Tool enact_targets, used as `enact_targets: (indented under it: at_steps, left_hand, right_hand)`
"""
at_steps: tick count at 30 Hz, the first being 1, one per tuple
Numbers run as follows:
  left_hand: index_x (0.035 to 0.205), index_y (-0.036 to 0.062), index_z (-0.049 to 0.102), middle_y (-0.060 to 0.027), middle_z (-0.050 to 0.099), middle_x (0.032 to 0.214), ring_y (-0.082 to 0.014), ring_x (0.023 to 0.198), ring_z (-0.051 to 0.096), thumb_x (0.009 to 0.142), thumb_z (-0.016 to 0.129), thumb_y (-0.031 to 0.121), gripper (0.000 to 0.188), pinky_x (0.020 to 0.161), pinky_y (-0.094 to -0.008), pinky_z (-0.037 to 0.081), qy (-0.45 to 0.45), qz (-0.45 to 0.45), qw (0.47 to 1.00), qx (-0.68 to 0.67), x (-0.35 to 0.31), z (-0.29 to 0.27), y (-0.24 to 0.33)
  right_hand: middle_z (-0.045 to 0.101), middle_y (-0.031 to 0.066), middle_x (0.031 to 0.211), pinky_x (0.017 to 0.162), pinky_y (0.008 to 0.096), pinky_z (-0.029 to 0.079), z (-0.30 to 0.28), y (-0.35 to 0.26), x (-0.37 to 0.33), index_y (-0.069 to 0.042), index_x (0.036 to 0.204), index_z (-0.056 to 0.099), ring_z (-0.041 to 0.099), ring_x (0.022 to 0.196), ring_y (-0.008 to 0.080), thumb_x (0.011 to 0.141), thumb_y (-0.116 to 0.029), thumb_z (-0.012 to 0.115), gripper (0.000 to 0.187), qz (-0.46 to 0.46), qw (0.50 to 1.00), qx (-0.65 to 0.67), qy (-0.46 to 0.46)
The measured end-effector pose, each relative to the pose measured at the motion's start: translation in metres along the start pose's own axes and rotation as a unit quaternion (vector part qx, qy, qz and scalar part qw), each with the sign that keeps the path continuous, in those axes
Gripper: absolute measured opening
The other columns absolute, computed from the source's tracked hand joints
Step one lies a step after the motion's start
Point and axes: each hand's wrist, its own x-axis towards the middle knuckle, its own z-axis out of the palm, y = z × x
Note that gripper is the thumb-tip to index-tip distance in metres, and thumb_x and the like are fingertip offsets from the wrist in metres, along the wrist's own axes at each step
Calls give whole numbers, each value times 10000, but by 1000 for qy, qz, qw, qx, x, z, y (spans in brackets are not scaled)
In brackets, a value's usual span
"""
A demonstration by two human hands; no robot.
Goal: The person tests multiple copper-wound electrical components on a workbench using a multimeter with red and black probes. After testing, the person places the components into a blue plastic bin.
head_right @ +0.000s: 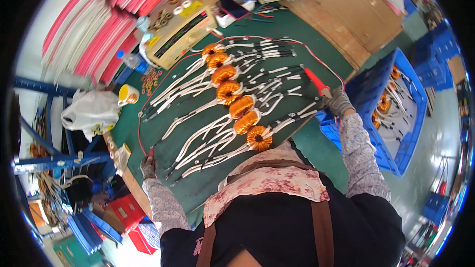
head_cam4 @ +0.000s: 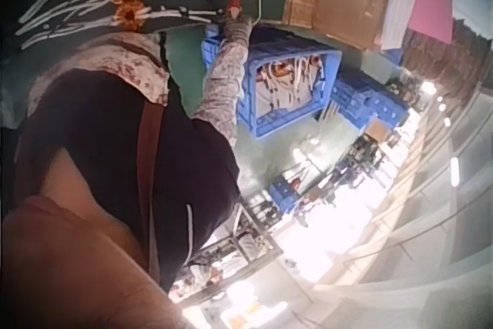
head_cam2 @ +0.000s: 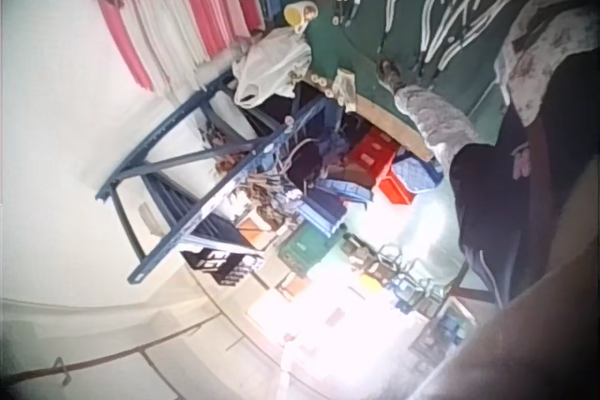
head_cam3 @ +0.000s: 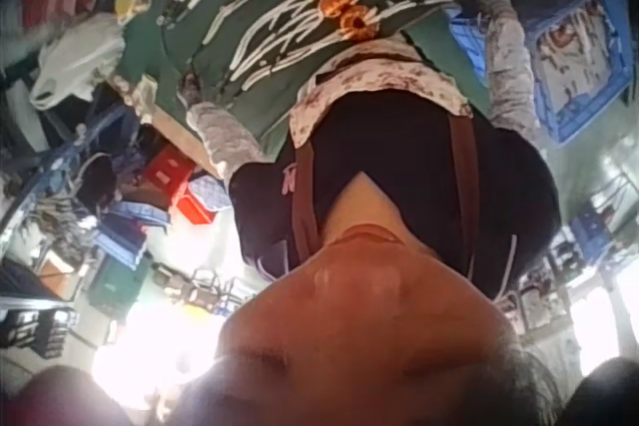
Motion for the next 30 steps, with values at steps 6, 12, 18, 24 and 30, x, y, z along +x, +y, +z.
enact_targets:
  at_steps: [6,12,18,24,30]
  left_hand:
    - [1173,48,482,-47,579,808,-113,573,536,831,561,83,353,413,-227,442,14,-34,999,6,-5,-5,-3]
    - [1147,95,540,-28,605,808,-94,557,522,828,576,122,322,422,-208,401,7,13,999,28,-45,16,6]
    - [1105,87,572,-3,574,727,-67,515,478,807,626,170,314,426,-193,367,-77,3,996,38,-127,91,38]
    - [1060,54,582,-5,584,733,-75,522,505,818,617,174,273,453,-214,411,-128,19,972,196,-165,119,34]
    - [1050,57,572,-19,592,779,-66,544,502,799,624,119,264,458,-203,416,-133,32,973,186,-170,130,35]
  right_hand:
    - [612,181,744,633,400,457,3,-1,-28,-33,860,608,603,731,342,749,-283,586,275,-5,1000,12,-2]
    - [615,192,776,660,428,467,25,47,-62,-46,887,590,596,757,356,740,-303,595,297,23,998,-21,60]
    - [613,204,794,675,449,465,26,38,-63,-41,964,559,593,761,368,776,-325,557,341,15,997,11,73]
    - [612,201,789,659,451,460,27,25,-63,-44,975,551,588,744,378,788,-322,553,335,18,997,-16,78]
    - [611,197,790,655,451,457,37,25,-62,-47,967,559,587,740,379,795,-309,558,314,-1,991,62,117]
